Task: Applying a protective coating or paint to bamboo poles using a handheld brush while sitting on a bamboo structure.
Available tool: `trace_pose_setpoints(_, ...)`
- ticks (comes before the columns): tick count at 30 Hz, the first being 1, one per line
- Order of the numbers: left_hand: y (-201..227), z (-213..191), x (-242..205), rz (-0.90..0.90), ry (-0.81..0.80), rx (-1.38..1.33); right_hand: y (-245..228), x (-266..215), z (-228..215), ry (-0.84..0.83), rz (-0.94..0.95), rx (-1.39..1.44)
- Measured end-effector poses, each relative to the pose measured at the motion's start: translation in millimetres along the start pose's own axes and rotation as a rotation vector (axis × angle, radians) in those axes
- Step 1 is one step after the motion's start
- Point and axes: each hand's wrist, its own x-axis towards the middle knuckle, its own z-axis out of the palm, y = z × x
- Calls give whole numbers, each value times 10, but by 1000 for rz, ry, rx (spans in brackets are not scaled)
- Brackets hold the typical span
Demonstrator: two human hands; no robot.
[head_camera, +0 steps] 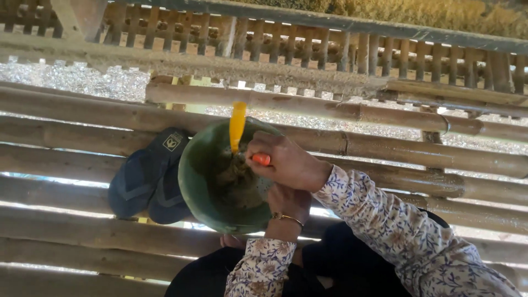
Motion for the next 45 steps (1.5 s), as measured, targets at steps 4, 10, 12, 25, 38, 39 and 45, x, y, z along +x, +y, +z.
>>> trace_pose_setpoints(4, -36, 7, 31, -148, -66, -45, -122, -27, -78, -30, -61, -10)
trace_pose_setpoints(10, -53, -242, -143, 64, -178, 158, -324, -55, -267, 35, -91, -5)
trace_pose_setpoints(12, -170, -136, -171, -41, -172, 28, -257, -98, -233, -172, 16, -39)
trace_pose_setpoints(25, -196, -402, -230, 294, -250, 343, 373, -353, 337, -323, 157, -151)
trace_pose_setpoints(38, -51, -848, -123, 165, -378, 323, -62, -1126, -397, 770, 450, 163)
trace_pose_setpoints(39, -37, -884, -121, 153, -404, 315, 3, -1215, -440, 907, 493, 206)
trace_pose_setpoints(45, 36, -870, 27, 145, -471, 329, 1063, -999, -3, 1103, 553, 649)
